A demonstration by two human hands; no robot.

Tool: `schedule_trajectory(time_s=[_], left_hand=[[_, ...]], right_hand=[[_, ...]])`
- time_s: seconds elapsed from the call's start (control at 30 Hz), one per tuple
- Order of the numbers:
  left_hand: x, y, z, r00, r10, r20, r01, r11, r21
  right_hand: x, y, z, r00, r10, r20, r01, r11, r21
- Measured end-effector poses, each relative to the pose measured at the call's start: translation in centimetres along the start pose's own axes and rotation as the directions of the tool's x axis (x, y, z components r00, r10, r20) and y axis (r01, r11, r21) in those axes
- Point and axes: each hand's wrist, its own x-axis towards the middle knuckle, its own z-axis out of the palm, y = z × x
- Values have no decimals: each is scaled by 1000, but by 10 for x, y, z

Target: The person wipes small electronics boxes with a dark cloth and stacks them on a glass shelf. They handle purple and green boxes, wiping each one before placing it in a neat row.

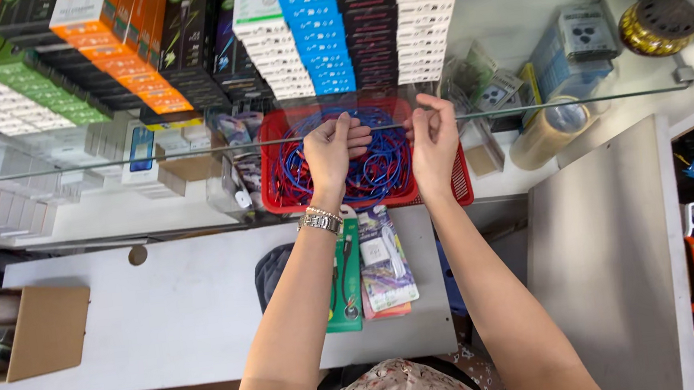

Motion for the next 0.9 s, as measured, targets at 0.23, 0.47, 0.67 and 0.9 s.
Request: schedule_trajectory(time_s=[0.23,0.47,0.67,0.9], left_hand=[[-27,-9,-82,998,-28,-63,26,999,-38],[-47,-69,-202,974,119,-195,-12,879,476],[-105,-148,-273,999,-40,-23,41,521,852],[-122,-163,-283,991,-99,90,-6,641,768]], right_hand=[[-54,2,36,901,299,315,-282,954,-99],[-125,13,107,743,394,541,-408,907,-100],[-187,28,136,659,484,575,-365,875,-317],[-235,18,139,690,480,542,-130,819,-559]])
